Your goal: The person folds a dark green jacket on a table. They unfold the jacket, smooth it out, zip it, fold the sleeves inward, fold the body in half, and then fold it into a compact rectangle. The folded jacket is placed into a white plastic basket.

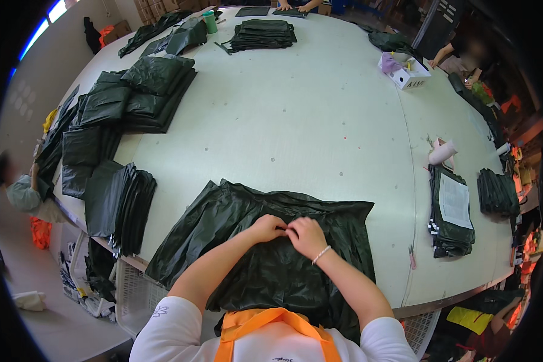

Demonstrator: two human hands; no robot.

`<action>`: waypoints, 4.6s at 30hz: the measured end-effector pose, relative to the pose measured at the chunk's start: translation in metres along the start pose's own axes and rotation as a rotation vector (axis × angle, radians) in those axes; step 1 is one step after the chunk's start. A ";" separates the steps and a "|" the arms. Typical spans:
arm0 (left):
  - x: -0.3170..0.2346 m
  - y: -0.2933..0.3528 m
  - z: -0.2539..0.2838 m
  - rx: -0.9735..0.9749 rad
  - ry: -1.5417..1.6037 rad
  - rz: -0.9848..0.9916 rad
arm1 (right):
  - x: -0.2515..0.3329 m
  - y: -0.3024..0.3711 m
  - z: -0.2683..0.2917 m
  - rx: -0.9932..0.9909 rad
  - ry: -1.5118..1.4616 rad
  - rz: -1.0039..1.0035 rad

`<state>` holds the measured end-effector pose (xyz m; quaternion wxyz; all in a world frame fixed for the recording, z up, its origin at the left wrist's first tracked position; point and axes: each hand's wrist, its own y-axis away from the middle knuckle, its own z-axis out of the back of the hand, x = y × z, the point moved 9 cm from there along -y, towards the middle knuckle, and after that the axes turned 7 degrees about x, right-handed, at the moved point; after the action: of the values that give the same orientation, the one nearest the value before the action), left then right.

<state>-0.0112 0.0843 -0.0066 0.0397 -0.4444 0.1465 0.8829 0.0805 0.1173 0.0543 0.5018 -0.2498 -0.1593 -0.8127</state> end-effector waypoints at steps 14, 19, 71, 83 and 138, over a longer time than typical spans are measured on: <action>0.038 -0.014 -0.003 -0.058 0.206 0.203 | -0.018 0.020 -0.020 -0.119 -0.035 -0.035; -0.035 -0.009 0.015 -0.216 -0.661 0.050 | -0.053 -0.010 -0.018 -0.133 -0.123 -0.150; -0.067 -0.030 0.094 -0.300 -1.046 -0.240 | -0.080 -0.079 0.027 -0.051 0.222 -0.233; -0.072 -0.071 0.011 -0.260 -0.755 0.043 | -0.097 -0.042 0.056 0.116 0.513 -0.382; -0.081 -0.152 0.003 -0.417 -0.160 -0.001 | -0.141 0.027 0.109 -0.565 -0.057 -0.189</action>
<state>0.0652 0.2347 0.0255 -0.0409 -0.3715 -0.0429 0.9266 0.1835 0.2646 0.0642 0.3297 -0.3863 0.0367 -0.8606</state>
